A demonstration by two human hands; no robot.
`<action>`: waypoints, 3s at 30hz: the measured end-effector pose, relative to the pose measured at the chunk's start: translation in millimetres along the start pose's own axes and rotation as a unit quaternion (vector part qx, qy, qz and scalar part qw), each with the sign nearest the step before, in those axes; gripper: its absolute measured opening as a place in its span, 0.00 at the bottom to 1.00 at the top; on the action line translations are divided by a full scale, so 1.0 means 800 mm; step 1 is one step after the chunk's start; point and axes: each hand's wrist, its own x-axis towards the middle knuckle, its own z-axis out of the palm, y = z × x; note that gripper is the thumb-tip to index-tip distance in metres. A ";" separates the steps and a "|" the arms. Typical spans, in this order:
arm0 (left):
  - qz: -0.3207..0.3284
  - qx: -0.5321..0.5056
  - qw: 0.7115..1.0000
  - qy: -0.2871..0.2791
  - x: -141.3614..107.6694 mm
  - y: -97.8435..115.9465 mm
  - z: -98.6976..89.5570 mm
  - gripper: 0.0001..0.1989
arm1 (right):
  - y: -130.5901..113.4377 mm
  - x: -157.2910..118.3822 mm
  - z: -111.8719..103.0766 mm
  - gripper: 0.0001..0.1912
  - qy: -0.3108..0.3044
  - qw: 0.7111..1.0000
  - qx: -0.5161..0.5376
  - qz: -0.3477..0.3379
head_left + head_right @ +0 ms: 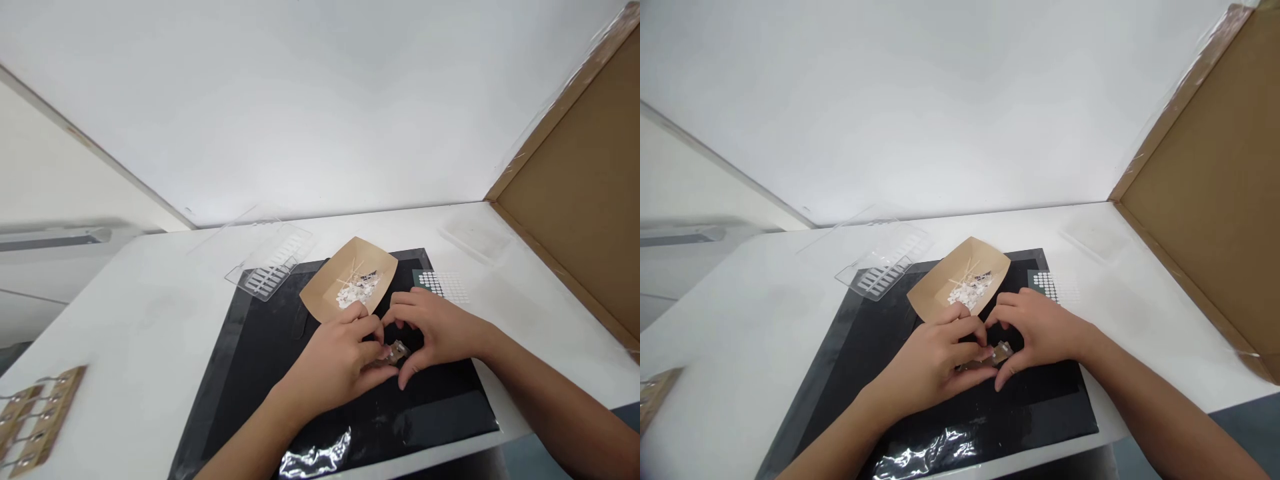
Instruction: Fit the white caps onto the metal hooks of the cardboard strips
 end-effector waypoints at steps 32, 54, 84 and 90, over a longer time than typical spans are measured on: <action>-0.016 0.030 0.999 -0.018 0.000 0.016 0.004 0.09 | 0.009 -0.002 -0.008 0.34 0.036 0.997 -0.062 0.006; -0.007 0.030 0.999 0.025 -0.008 0.007 0.014 0.08 | 0.016 -0.007 -0.008 0.32 -0.056 0.997 0.008 0.045; 0.057 0.186 0.948 0.253 -0.004 -0.013 -0.022 0.19 | 0.018 -0.007 -0.003 0.10 -0.076 0.996 0.018 0.039; 0.049 0.191 0.936 0.292 -0.004 -0.021 -0.015 0.20 | 0.023 -0.016 -0.020 0.11 -0.057 0.993 0.089 0.052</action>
